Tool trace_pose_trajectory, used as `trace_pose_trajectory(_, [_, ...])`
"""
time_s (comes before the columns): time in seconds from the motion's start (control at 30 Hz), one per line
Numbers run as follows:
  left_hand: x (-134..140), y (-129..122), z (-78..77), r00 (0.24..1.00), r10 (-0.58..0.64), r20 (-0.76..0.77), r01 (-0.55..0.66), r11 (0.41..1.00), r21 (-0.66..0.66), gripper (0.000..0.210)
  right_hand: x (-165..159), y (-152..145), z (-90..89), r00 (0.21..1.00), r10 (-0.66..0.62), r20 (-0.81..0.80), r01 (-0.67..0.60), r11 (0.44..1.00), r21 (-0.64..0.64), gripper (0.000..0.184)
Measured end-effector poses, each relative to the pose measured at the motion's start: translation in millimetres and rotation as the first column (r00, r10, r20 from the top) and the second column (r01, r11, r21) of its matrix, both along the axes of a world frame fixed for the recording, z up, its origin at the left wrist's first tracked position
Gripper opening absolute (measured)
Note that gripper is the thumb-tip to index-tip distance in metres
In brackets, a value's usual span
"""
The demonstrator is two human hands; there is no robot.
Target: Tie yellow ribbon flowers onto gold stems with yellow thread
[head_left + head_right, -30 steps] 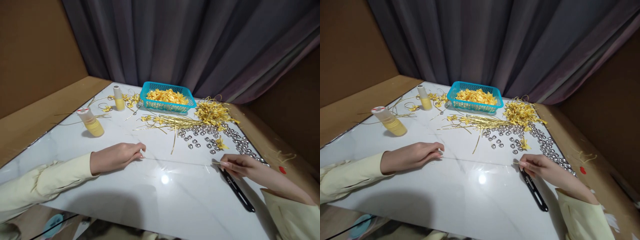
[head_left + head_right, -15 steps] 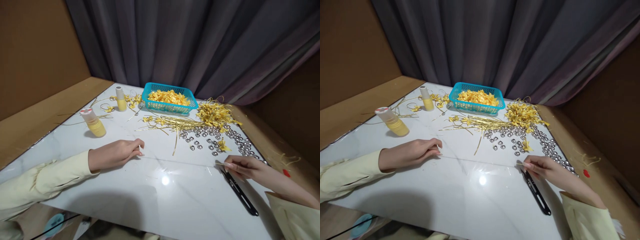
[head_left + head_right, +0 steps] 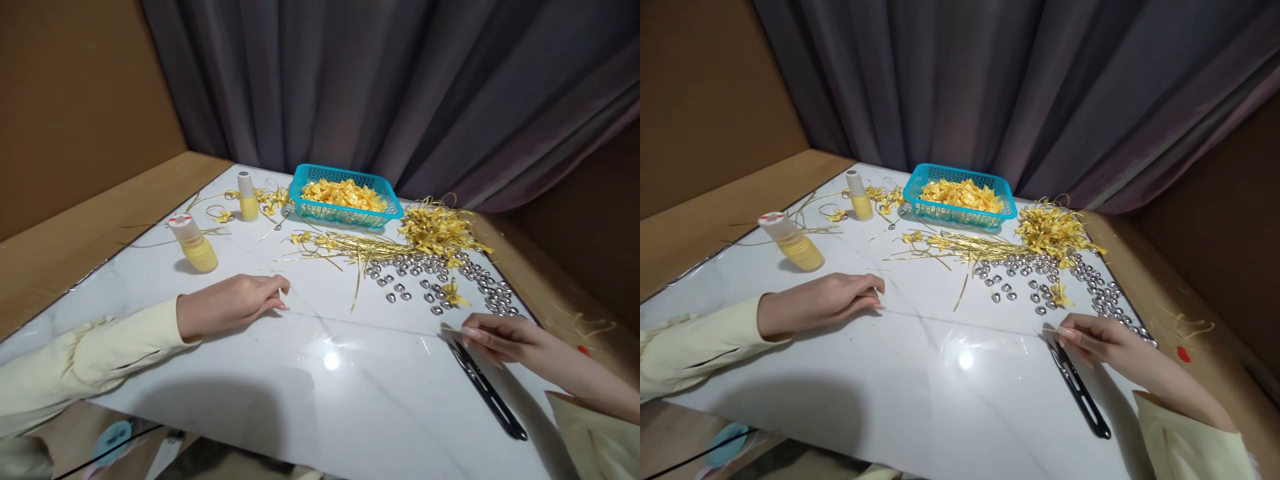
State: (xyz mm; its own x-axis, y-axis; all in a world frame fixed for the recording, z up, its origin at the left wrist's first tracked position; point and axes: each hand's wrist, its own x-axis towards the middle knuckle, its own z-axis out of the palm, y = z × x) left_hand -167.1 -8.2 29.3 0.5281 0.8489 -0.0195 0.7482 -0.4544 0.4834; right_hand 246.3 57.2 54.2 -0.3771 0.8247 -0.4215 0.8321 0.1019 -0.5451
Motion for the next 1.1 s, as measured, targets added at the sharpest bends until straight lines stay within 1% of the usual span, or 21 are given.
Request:
trace_pose_trajectory(0.1, [-1.8,1.1,-0.4,1.000,-0.009,0.005,0.008,1.000,0.024,0.017,-0.2,0.6,-0.4,1.000,-0.026,0.009,0.026,0.998,-0.052,0.058])
trace_pose_trajectory(0.3, [-4.1,2.1,0.4,1.000,-0.003,0.002,0.003,0.999,0.033,0.015,4.4,2.5,-3.4,0.998,-0.040,0.048,0.043,0.998,-0.044,0.061])
trace_pose_trajectory(0.4, [-5.3,1.9,1.0,1.000,-0.001,-0.003,0.001,0.999,0.039,0.014,3.2,2.5,-2.5,0.997,-0.055,0.052,0.057,0.998,-0.034,0.062])
trace_pose_trajectory(0.5, [-7.4,1.5,1.1,1.000,0.010,-0.018,-0.009,0.998,0.055,0.015,1.1,2.1,-1.9,0.997,-0.060,0.039,0.062,0.997,-0.050,0.064])
trace_pose_trajectory(0.57, [-9.5,1.2,0.9,0.999,0.018,-0.029,-0.016,0.998,0.066,0.017,1.4,2.2,-3.0,0.998,-0.055,0.029,0.056,0.996,-0.064,0.065])
trace_pose_trajectory(0.73, [-15.6,0.9,0.0,0.998,0.039,-0.046,-0.035,0.995,0.092,0.019,7.3,5.3,-8.9,0.999,-0.028,0.026,0.029,0.999,-0.044,0.063])
trace_pose_trajectory(0.9, [-21.9,-0.4,-0.5,0.998,0.036,-0.047,-0.030,0.992,0.123,0.019,12.4,10.3,-13.1,1.000,-0.008,0.007,0.008,0.996,-0.090,0.068])
trace_pose_trajectory(1.1, [-26.8,-2.7,0.2,0.998,0.030,-0.064,-0.019,0.985,0.171,0.019,23.3,14.7,-20.8,1.000,0.006,-0.018,-0.008,0.996,-0.090,0.063])
